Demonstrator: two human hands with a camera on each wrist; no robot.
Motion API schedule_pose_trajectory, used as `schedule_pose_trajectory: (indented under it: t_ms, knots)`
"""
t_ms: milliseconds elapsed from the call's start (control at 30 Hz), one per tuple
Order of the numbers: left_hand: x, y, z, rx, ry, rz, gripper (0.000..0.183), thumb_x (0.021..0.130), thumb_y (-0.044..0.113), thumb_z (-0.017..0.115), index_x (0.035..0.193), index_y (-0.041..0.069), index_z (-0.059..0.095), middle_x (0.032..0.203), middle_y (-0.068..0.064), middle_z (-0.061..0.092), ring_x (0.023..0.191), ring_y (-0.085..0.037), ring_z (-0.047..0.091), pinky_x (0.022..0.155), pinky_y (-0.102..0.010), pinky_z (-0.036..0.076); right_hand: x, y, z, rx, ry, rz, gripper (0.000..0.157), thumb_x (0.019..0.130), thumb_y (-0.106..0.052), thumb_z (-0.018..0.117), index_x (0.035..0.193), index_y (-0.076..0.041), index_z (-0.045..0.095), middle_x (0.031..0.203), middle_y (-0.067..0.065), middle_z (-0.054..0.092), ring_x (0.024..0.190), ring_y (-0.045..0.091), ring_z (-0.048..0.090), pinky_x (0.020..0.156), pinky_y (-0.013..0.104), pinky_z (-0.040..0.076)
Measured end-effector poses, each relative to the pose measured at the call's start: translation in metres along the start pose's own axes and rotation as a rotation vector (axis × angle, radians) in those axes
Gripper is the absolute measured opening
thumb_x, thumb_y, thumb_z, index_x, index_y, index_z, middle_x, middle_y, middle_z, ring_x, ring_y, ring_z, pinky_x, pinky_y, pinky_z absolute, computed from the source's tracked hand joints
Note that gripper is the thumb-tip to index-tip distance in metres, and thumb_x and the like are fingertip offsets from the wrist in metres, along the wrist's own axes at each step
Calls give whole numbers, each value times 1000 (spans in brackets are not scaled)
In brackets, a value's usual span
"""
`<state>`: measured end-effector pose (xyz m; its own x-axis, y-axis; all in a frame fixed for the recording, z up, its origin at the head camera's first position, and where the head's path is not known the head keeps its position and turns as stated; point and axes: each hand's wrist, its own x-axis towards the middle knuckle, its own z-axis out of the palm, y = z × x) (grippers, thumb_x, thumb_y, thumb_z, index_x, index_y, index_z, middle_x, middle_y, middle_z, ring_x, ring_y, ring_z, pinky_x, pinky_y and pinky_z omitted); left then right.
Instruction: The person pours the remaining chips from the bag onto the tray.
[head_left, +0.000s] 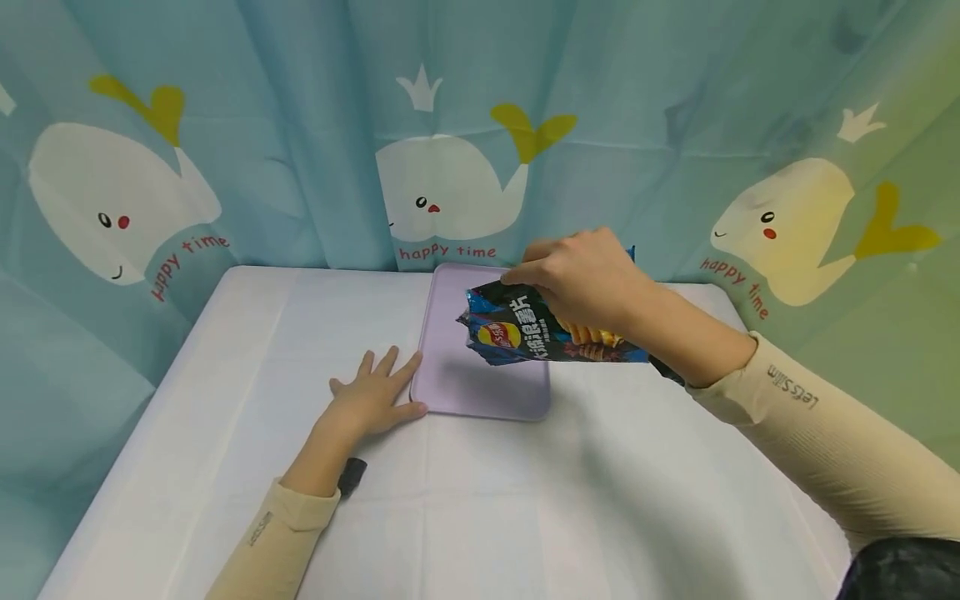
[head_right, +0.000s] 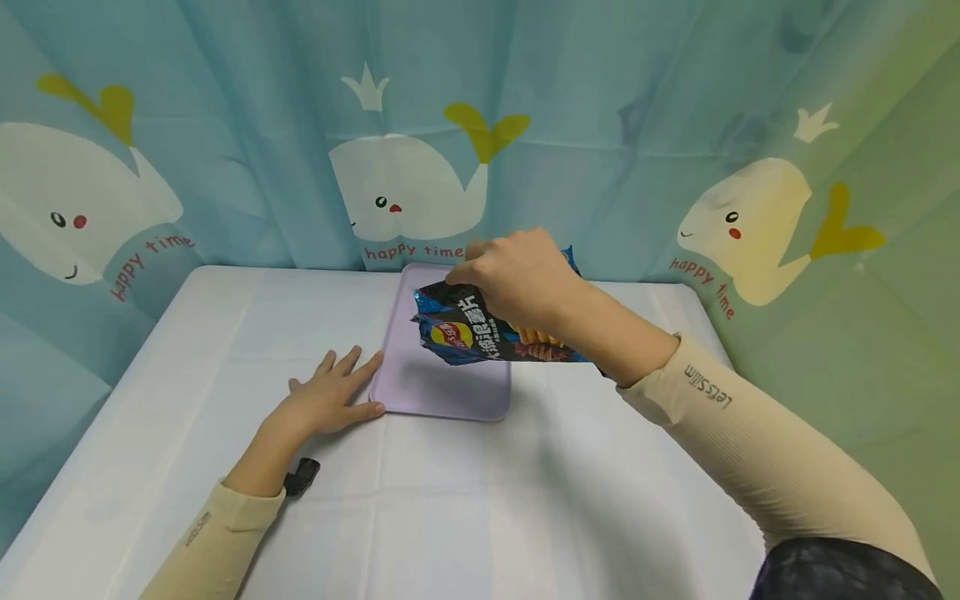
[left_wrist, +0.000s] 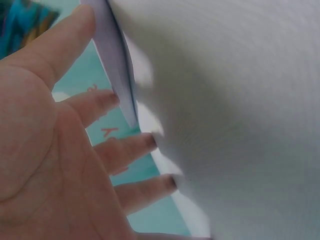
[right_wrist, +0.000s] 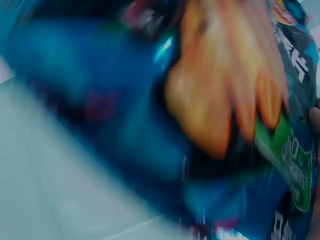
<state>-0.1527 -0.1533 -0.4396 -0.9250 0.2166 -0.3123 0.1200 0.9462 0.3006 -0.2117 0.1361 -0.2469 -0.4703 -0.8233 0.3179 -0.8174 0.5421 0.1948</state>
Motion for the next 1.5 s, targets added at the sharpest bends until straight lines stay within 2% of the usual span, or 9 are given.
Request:
schedule_pose_trajectory:
  t_ms: [200,467,800,1233,1500]
  knots:
    - [-1,0,1,5,6,-8,86,91,60,62,160,24,24,165,-21,17,148,-55,8,96,-88,14,3,-1,-3,1,-6,3,40,88,2,58,111,-25,79,91,-3,74,49,17,53,38,29,30]
    - [-2,2,-1,3,3,-4,86,91,60,61,160,24,24,165,-20,17,148,-55,8,96,-88,14,3,-1,-3,3,14,-2,40,88,3,59,109,-24,79,89,-3,73,46,16,49,38,28,27]
    - [0,0,1,1,2,13,85,92,60,60,160,24,23,165,-20,16,148,-54,7,96,-88,14,4,-4,-5,-13,-28,-9,39,87,1,62,110,-24,79,93,-3,74,51,18,56,38,32,37]
    - [-2,-2,-2,5,6,42,84,94,60,57,161,24,21,165,-20,16,148,-54,8,94,-89,16,6,-6,-8,-27,-65,-19,42,87,4,59,112,-24,78,96,-3,74,49,17,52,38,31,34]
    - [-2,-2,-3,9,-3,35,84,94,60,57,161,24,20,165,-20,15,148,-54,8,94,-89,16,7,-10,-9,-53,-52,-49,41,87,4,58,111,-23,78,95,-3,74,52,19,57,37,31,35]
